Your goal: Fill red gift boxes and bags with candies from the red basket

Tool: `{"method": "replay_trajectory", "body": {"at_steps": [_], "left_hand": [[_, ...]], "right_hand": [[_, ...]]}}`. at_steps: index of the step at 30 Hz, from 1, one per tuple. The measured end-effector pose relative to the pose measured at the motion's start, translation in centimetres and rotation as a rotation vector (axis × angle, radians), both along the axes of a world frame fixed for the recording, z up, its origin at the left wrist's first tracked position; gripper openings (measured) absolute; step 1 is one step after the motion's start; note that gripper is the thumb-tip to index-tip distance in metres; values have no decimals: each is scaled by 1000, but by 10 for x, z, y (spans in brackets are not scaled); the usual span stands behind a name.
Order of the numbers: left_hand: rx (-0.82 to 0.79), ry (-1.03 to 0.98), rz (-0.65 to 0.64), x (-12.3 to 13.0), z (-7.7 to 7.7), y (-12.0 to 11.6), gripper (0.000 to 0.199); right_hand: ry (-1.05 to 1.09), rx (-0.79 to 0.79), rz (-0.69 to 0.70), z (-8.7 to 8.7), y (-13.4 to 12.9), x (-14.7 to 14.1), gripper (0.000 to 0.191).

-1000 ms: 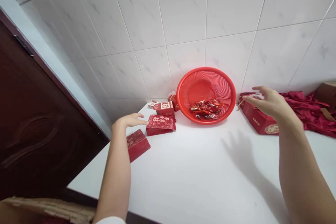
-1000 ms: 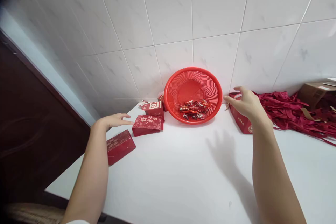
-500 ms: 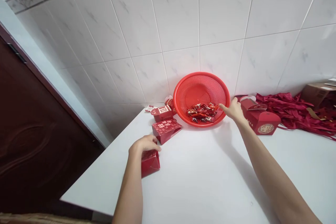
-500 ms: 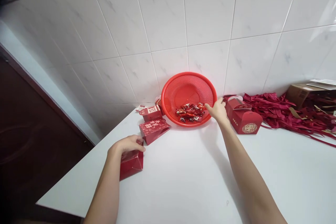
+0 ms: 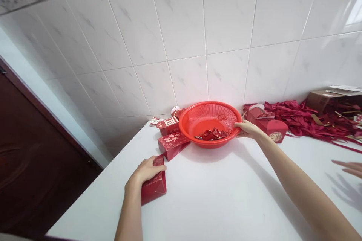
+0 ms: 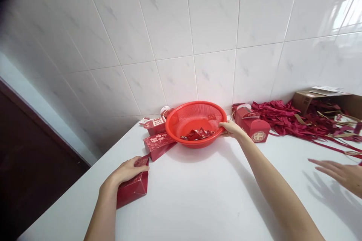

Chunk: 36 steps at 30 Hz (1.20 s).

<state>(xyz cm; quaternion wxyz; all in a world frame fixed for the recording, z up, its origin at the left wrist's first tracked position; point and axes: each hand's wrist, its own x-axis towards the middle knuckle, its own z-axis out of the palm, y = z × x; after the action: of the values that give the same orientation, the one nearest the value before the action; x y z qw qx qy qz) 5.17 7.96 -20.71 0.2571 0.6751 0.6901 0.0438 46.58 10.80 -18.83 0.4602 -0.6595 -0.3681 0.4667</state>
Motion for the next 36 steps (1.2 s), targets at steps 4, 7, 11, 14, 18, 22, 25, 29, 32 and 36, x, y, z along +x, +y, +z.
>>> {"method": "replay_trajectory", "body": {"at_steps": [4,7,11,14,18,22,25,29,32,36], "left_hand": [[-32,-24,110,7,19,-20,74],[-59,-220,7,10,42,-38,80],[72,-592,-262,27,57,-52,79],[25,-948,-298,48,44,-50,82],[-322,-1378,-240,68,14,-36,66],[-597,-1595,-348,78,2,-24,48],[-530,-1546,-407,86,4,-20,42],[-345,-1339,-523,95,9,-17,35],[-150,-1278,-482,99,12,-14,30],[106,-1303,-352,106,18,-17,22]], "right_hand": [[-12,-26,23,0,-7,-2,5],[-266,-18,-34,6,-10,-3,26],[-695,318,-128,19,-20,-17,35],[-459,544,246,28,-35,-39,32],[-129,621,737,35,-54,-64,41],[-109,647,830,37,-62,-72,37],[-126,617,874,35,-64,-71,41],[-172,558,895,31,-64,-71,45],[-287,571,829,29,-64,-73,48],[-386,613,736,26,-65,-75,46]]}}
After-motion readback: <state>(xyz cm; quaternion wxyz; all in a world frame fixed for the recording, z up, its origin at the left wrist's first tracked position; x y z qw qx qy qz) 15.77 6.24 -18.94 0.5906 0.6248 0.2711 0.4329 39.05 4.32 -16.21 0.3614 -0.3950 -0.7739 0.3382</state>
